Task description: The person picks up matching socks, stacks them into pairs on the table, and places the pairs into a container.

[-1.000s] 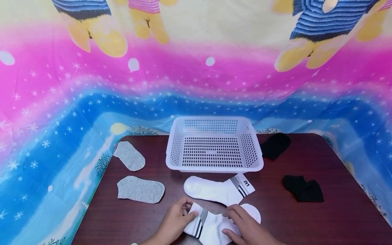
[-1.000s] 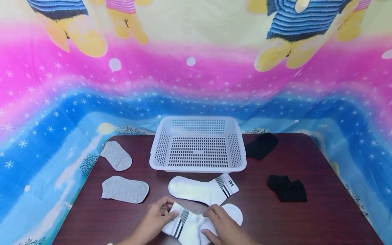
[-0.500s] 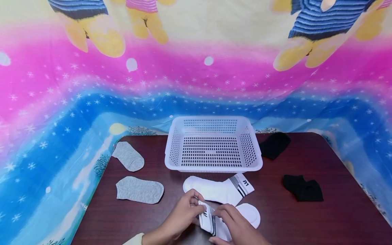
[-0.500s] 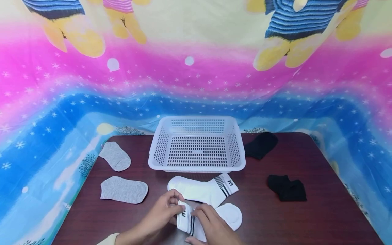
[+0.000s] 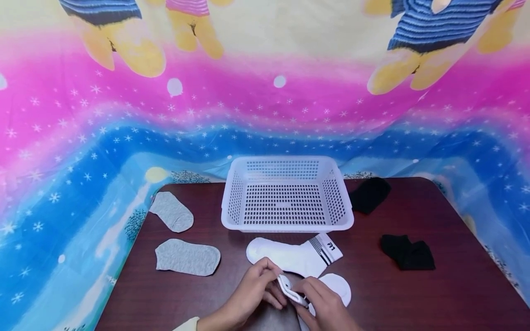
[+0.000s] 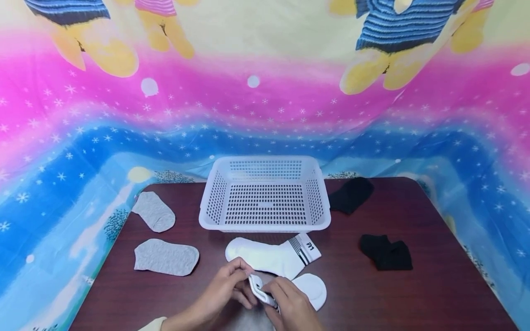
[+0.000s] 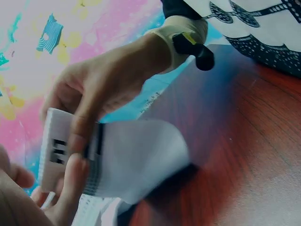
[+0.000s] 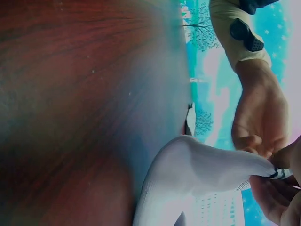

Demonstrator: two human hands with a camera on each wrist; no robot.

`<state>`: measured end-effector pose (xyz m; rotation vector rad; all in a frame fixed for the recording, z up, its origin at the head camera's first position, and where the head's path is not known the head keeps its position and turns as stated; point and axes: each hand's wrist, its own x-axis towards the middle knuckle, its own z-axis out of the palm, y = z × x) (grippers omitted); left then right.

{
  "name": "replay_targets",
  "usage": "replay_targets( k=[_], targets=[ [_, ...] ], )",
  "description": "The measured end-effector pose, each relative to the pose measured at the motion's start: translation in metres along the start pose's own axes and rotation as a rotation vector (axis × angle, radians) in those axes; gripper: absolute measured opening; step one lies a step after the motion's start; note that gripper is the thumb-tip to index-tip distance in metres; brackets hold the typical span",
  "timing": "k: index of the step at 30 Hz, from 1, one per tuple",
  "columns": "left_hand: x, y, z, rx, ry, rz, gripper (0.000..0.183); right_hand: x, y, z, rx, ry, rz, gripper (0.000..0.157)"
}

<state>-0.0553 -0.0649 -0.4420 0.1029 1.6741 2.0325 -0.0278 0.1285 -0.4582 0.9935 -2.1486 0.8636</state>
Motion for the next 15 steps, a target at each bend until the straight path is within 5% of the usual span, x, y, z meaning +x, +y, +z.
replay_targets(
  k=[5, 9, 15],
  targets=[
    [0.008, -0.011, -0.006, 0.255, 0.032, 0.161, 0.038, 0.008, 0.003, -0.009, 0.022, 0.051, -0.026, 0.024],
    [0.014, -0.028, -0.009, 0.443, -0.077, 0.339, 0.059, 0.014, 0.002, -0.017, 0.027, 0.061, -0.036, 0.023],
    [0.021, -0.043, -0.002, 0.33, -0.318, 0.4, 0.042, 0.022, -0.006, -0.027, 0.057, 0.086, -0.081, 0.022]
  ],
)
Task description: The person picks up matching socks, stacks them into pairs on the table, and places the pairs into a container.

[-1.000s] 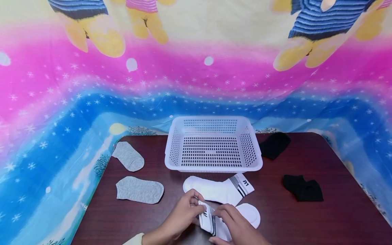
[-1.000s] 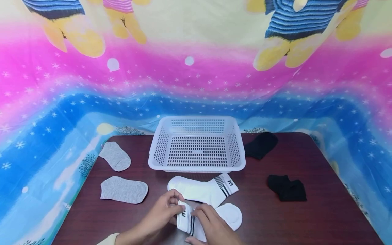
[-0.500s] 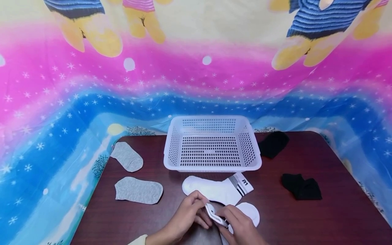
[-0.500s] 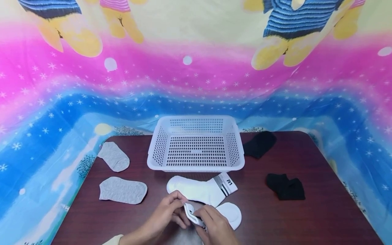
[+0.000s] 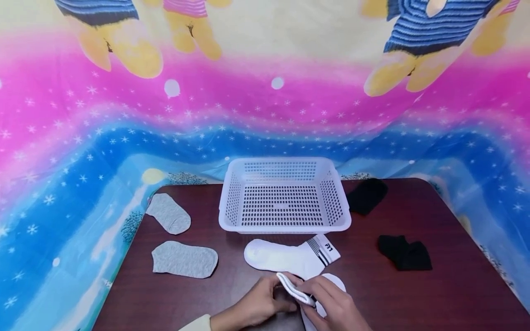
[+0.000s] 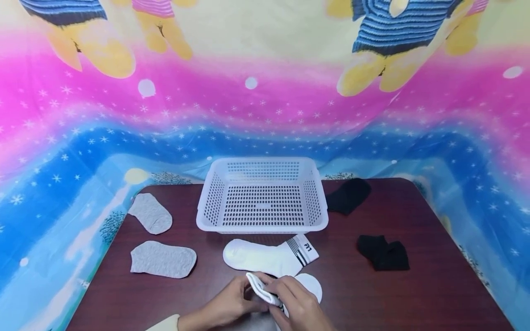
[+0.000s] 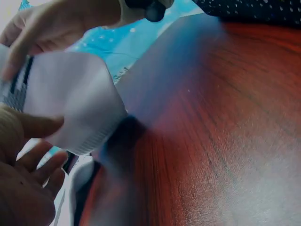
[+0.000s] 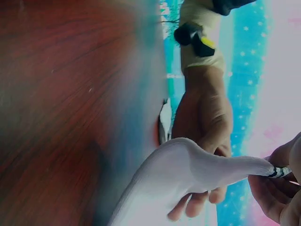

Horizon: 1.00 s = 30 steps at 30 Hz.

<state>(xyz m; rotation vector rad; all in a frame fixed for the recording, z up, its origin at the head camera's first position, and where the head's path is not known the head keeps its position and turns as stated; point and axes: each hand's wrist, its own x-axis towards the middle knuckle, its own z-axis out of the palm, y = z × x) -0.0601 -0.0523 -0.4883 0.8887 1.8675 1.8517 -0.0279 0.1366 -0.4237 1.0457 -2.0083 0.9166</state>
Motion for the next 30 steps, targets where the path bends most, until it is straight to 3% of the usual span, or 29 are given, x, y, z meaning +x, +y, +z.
replay_targets(
  k=[7, 11, 15, 18, 22, 25, 30],
  targets=[
    [0.007, -0.002, 0.006, 0.073, -0.152, 0.075, 0.041, 0.016, -0.007, -0.013, 0.129, 0.062, -0.04, 0.014],
    [0.006, -0.001, 0.004, 0.202, -0.22, 0.069, 0.039, 0.021, -0.01, -0.021, 0.167, 0.072, 0.036, 0.012],
    [0.003, 0.002, -0.002, 0.368, -0.259, 0.064, 0.018, 0.022, -0.011, -0.026, 0.19, 0.092, 0.128, 0.014],
    [0.001, 0.005, -0.009, 0.437, -0.282, 0.074, 0.016, 0.022, -0.009, -0.029, 0.212, 0.11, 0.185, 0.02],
    [-0.003, 0.008, -0.017, 0.423, -0.337, 0.076, 0.017, 0.019, -0.006, -0.036, 0.24, 0.113, 0.31, 0.036],
    [-0.008, 0.011, -0.022, 0.335, -0.359, 0.029, 0.016, 0.016, -0.002, -0.041, 0.26, 0.117, 0.426, 0.043],
    [-0.02, 0.012, -0.034, 0.166, -0.324, -0.068, 0.016, 0.014, 0.001, -0.053, 0.155, 0.055, 0.686, 0.036]
  ],
)
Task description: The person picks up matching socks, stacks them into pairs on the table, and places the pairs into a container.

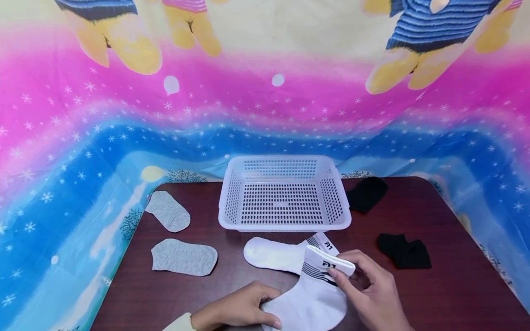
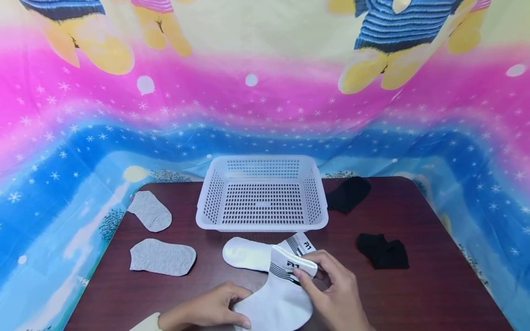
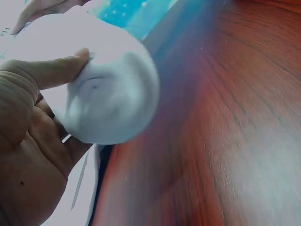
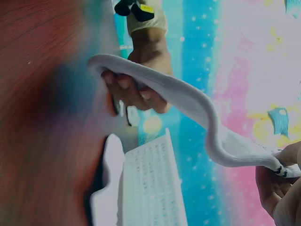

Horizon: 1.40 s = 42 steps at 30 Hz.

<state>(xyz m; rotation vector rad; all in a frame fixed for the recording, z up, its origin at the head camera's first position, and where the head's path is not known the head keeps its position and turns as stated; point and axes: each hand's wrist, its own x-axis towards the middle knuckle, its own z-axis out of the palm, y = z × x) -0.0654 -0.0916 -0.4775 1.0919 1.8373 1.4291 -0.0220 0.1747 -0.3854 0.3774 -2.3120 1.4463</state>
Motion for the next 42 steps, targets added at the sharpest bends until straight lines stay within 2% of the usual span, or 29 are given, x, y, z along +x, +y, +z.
replay_targets(
  k=[2, 4, 9, 13, 17, 19, 21, 23, 25, 27, 29, 32, 34, 36, 38, 40, 42],
  targets=[
    [-0.006, -0.003, -0.004, -0.007, 0.017, -0.022, 0.017, -0.002, 0.003, -0.004, -0.06, -0.014, 0.086, 0.032],
    [-0.01, -0.005, -0.007, 0.007, 0.036, -0.049, 0.018, -0.004, 0.01, -0.005, -0.088, -0.007, 0.136, 0.03],
    [-0.017, -0.013, -0.012, 0.12, 0.101, -0.103, 0.022, -0.012, 0.033, -0.01, -0.189, -0.007, 0.288, 0.024],
    [-0.019, -0.019, -0.009, 0.261, 0.146, -0.141, 0.022, -0.021, 0.059, -0.013, -0.324, -0.096, 0.389, 0.026],
    [-0.018, -0.019, -0.003, 0.361, 0.186, -0.203, 0.023, -0.029, 0.082, -0.011, -0.485, -0.204, 0.385, 0.03],
    [-0.018, -0.015, 0.0, 0.503, 0.205, -0.209, 0.024, -0.031, 0.09, -0.009, -0.572, -0.242, 0.326, 0.033],
    [-0.017, -0.006, 0.005, 0.713, 0.219, -0.208, 0.025, -0.033, 0.094, -0.007, -0.658, -0.26, 0.224, 0.038],
    [-0.016, 0.004, 0.011, 0.955, 0.232, -0.161, 0.026, -0.035, 0.095, -0.007, -0.725, -0.251, 0.08, 0.041],
    [-0.014, 0.014, 0.016, 1.124, 0.22, -0.093, 0.03, -0.035, 0.093, -0.005, -0.745, -0.251, -0.087, 0.043],
    [-0.01, 0.019, 0.02, 1.202, 0.167, -0.005, 0.038, -0.035, 0.092, -0.002, -0.714, -0.275, -0.267, 0.041],
    [-0.008, 0.019, 0.025, 1.255, 0.08, 0.079, 0.046, -0.04, 0.093, 0.004, -0.698, -0.337, -0.447, 0.042],
    [-0.009, 0.009, 0.034, 1.305, -0.067, 0.116, 0.057, -0.057, 0.105, 0.016, -0.733, -0.434, -0.675, 0.061],
    [-0.013, -0.001, 0.04, 1.372, -0.104, 0.13, 0.06, -0.073, 0.117, 0.024, -0.79, -0.45, -0.787, 0.07],
    [-0.018, -0.012, 0.045, 1.432, -0.112, 0.133, 0.066, -0.086, 0.131, 0.029, -0.82, -0.435, -0.846, 0.071],
    [-0.024, -0.023, 0.049, 1.503, -0.081, 0.154, 0.067, -0.094, 0.144, 0.032, -0.823, -0.396, -0.883, 0.065],
    [-0.028, -0.033, 0.051, 1.577, -0.038, 0.17, 0.069, -0.099, 0.152, 0.031, -0.825, -0.397, -0.871, 0.065],
    [-0.031, -0.04, 0.052, 1.603, -0.013, 0.162, 0.074, -0.1, 0.157, 0.028, -0.818, -0.425, -0.849, 0.069]
  ],
)
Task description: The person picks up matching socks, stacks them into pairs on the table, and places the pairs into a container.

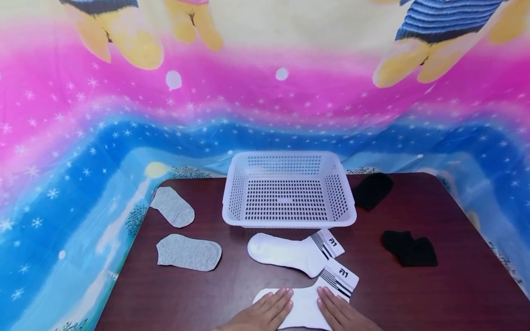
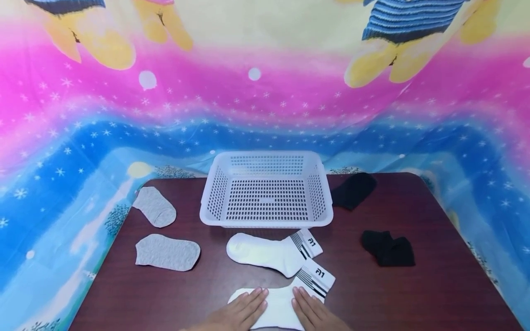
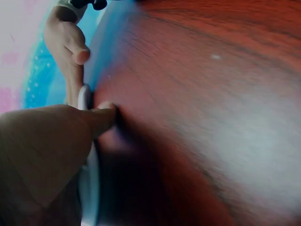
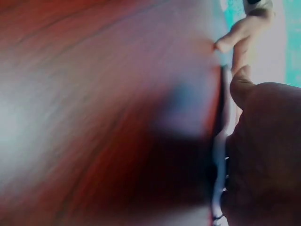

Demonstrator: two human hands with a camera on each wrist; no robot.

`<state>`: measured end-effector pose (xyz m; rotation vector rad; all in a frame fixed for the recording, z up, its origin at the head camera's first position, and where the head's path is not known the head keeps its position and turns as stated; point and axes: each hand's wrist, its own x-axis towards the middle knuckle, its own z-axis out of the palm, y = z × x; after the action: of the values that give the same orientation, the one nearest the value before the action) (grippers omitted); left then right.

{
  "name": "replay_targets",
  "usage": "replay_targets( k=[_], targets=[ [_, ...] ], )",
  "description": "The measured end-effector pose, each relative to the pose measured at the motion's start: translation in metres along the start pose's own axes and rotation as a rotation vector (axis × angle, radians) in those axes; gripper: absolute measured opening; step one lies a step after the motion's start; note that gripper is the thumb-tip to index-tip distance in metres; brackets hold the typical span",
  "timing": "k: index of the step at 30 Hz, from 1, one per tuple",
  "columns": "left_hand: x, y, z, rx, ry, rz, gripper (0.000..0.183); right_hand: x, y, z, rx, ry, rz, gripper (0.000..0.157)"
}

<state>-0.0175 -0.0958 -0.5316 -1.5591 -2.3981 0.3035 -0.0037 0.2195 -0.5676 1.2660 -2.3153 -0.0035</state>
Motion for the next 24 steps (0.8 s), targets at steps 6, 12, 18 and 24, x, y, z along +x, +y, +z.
replay_targets(
  k=[6, 12, 18, 24],
  targets=[
    [-0.006, 0.0, 0.006, 0.022, 0.009, -0.028, 0.082, -0.012, 0.01, -0.007, -0.006, -0.054, 0.061, 0.084],
    [-0.019, -0.004, 0.006, -0.009, -0.008, -0.106, 0.089, -0.016, 0.017, -0.022, -0.099, -0.163, 0.165, 0.1],
    [-0.017, -0.005, -0.003, -0.012, -0.028, -0.148, 0.091, 0.012, 0.015, -0.036, -0.062, -0.18, 0.178, 0.105],
    [-0.004, 0.002, -0.009, 0.069, 0.019, -0.089, 0.078, 0.024, -0.002, -0.013, 0.013, -0.075, 0.033, 0.083]
  ],
)
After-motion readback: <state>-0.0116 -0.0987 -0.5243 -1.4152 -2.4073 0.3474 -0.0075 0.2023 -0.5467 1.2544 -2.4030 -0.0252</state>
